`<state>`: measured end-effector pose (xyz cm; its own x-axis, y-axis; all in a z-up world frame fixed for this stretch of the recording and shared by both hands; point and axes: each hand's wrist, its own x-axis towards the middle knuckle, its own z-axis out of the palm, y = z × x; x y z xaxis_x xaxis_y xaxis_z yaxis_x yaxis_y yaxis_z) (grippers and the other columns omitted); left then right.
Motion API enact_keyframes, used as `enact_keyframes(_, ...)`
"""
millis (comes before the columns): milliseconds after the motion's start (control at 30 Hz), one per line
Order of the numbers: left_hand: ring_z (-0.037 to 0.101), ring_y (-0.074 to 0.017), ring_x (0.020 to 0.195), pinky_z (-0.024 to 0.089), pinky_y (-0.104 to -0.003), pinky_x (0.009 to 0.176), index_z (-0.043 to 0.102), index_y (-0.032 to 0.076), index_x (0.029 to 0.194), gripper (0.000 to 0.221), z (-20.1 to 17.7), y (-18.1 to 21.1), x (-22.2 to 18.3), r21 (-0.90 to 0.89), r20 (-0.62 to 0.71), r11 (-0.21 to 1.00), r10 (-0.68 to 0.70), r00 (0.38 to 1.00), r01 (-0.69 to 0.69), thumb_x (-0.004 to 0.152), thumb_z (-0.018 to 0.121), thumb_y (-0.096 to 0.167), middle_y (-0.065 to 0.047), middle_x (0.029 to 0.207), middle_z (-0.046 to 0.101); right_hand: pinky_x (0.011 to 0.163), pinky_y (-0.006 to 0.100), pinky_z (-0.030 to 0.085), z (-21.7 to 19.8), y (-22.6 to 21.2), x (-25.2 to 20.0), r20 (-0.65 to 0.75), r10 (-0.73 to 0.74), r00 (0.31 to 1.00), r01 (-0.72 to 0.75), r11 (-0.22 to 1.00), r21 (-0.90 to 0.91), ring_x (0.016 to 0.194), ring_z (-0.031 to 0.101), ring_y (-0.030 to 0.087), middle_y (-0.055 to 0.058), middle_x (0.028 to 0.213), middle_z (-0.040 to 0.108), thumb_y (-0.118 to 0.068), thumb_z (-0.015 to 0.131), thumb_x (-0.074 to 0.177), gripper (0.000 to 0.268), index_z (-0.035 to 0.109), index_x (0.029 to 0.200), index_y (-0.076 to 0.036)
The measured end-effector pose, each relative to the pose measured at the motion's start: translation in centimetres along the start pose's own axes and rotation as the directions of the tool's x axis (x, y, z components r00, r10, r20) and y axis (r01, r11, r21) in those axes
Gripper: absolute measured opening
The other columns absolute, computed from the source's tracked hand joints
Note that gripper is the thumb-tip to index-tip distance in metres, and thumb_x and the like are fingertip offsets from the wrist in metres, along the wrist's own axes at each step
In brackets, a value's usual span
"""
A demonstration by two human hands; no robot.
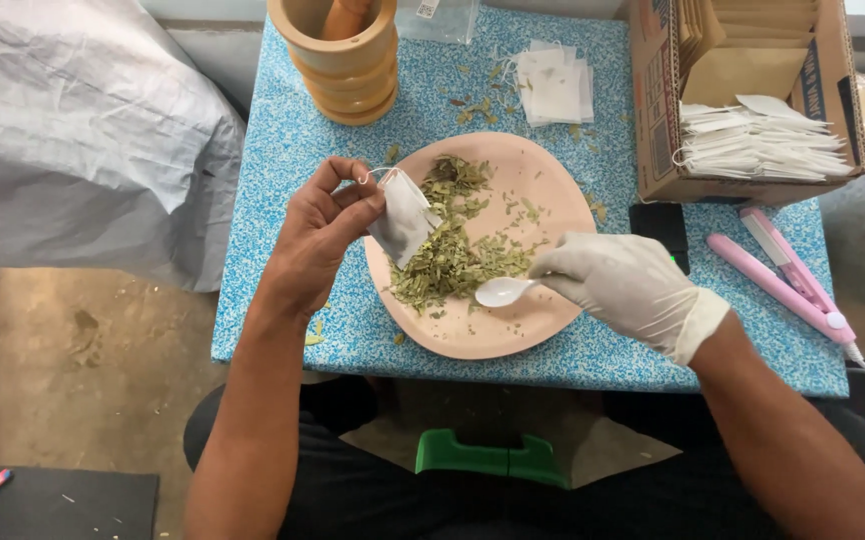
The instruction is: Filling small filter bags with loose tea leaves using a spoon and funnel, weighing them on a digital scale, and sealing them with a handheld heat sealer.
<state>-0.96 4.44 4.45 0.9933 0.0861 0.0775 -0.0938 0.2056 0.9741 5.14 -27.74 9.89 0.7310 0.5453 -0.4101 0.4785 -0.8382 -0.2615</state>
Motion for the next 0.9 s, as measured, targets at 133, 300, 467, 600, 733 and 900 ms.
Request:
enact_keyframes(133, 0.066, -0.0152, 0.095, 0.061, -0.044, 0.097, 0.061, 0.011, 0.115, 0.01, -1.2, -1.7, 0.5, 0.013, 0.038, 1.0, 0.007, 0.999, -0.008, 0.109, 0.069, 0.007, -0.003, 0.094, 0.067, 0.098, 0.048, 0.062, 2.6, -0.4, 1.9, -0.106, -0.028, 0.994, 0.032, 0.999, 0.035, 0.112, 0.076, 0.034, 0.002, 0.111, 0.077, -0.041, 0.061, 0.111, 0.022, 0.077, 0.125, -0.033)
enact_keyframes(300, 0.07, -0.0169, 0.098, 0.06, -0.048, 0.103, 0.069, 0.007, 0.115, 0.006, -1.4, -1.8, 0.4, 0.052, 0.046, 0.999, 0.002, 0.999, -0.005, 0.109, 0.069, 0.006, -0.007, 0.096, 0.074, 0.09, 0.036, 0.061, 4.4, 0.3, 3.2, -0.199, 0.026, 0.98, -0.005, 0.994, 0.108, 0.098, 0.077, 0.016, -0.012, 0.107, 0.074, -0.039, 0.065, 0.113, 0.017, 0.079, 0.121, -0.039)
enact_keyframes(467, 0.067, -0.0152, 0.096, 0.059, -0.044, 0.105, 0.073, 0.006, 0.112, 0.007, -0.3, -0.7, 0.0, 0.086, 0.058, 0.996, 0.003, 0.998, -0.008, 0.108, 0.067, 0.004, -0.006, 0.093, 0.074, 0.096, 0.043, 0.061, 3.5, 1.0, 2.5, -0.207, 0.081, 0.975, -0.036, 0.977, 0.212, 0.111, 0.077, 0.025, -0.007, 0.114, 0.075, -0.035, 0.067, 0.11, 0.024, 0.079, 0.13, -0.04)
enact_keyframes(600, 0.07, -0.0174, 0.099, 0.058, -0.044, 0.105, 0.076, 0.003, 0.114, 0.013, -0.2, -1.1, -0.1, 0.088, 0.097, 0.996, -0.009, 0.995, 0.0, 0.103, 0.069, 0.003, -0.011, 0.097, 0.079, 0.088, 0.039, 0.061, 0.9, 0.3, 0.8, -0.235, 0.16, 0.959, -0.06, 0.922, 0.383, 0.097, 0.077, 0.023, -0.005, 0.108, 0.079, -0.025, 0.071, 0.107, 0.024, 0.084, 0.126, -0.034)
enact_keyframes(733, 0.071, -0.0186, 0.1, 0.058, -0.046, 0.105, 0.077, 0.002, 0.118, 0.019, 1.1, -0.9, -0.1, 0.093, 0.157, 0.995, -0.036, 0.987, 0.022, 0.1, 0.076, 0.006, -0.013, 0.1, 0.081, 0.079, 0.032, 0.056, -0.8, 0.5, -0.5, -0.285, 0.195, 0.938, -0.035, 0.876, 0.482, 0.083, 0.067, 0.015, -0.007, 0.102, 0.076, -0.019, 0.073, 0.108, 0.022, 0.087, 0.12, -0.029)
enact_keyframes(900, 0.074, -0.0135, 0.101, 0.07, -0.03, 0.084, 0.065, 0.012, 0.137, 0.039, 3.1, 0.1, -0.2, 0.131, 0.223, 0.986, -0.127, 0.967, 0.099, 0.103, 0.081, 0.017, -0.002, 0.098, 0.07, 0.076, 0.032, 0.052, -1.4, 2.8, -2.4, -0.555, -0.151, 0.818, 0.299, 0.936, 0.185, 0.092, 0.074, 0.013, -0.003, 0.105, 0.077, -0.02, 0.074, 0.108, 0.022, 0.085, 0.126, -0.018)
